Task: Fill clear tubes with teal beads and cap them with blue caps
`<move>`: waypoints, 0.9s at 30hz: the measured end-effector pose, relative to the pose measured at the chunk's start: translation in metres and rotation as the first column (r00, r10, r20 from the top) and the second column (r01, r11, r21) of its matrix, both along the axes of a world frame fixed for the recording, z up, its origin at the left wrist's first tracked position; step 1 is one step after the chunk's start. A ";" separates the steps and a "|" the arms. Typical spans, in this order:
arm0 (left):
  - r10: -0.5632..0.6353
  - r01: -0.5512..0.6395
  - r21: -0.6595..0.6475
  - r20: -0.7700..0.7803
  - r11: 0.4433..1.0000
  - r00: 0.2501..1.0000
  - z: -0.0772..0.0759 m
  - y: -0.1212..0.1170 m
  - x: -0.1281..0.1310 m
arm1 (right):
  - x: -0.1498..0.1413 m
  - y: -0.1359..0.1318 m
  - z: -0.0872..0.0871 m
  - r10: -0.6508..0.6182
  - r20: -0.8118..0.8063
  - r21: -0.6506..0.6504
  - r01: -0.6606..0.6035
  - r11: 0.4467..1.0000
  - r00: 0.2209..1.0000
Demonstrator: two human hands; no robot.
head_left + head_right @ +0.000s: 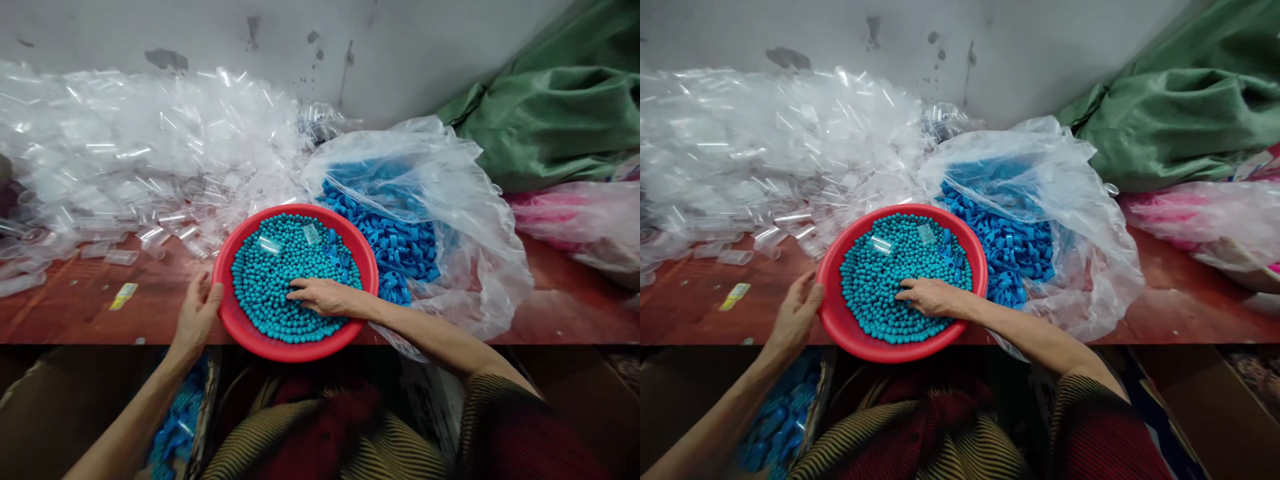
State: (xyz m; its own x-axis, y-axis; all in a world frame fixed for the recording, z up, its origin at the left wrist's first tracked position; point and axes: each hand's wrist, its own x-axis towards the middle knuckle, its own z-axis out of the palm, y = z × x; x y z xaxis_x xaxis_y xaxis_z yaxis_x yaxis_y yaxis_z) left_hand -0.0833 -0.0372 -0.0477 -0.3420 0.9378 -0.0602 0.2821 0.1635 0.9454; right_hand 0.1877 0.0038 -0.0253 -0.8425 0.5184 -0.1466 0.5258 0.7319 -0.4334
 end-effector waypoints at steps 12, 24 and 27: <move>-0.053 0.117 -0.157 0.360 0.981 0.931 0.017 0.011 0.014 | 0.021 -0.043 0.016 -0.141 0.034 -0.086 0.143 0.986 0.989; -0.171 0.253 -0.185 0.367 0.950 0.914 0.026 0.023 0.004 | -0.001 -0.004 -0.004 0.236 0.250 -0.102 -0.217 0.971 0.939; -0.185 0.261 -0.156 0.386 0.953 0.904 0.027 0.022 0.006 | -0.009 0.016 -0.002 0.110 0.228 -0.083 -0.093 0.992 0.967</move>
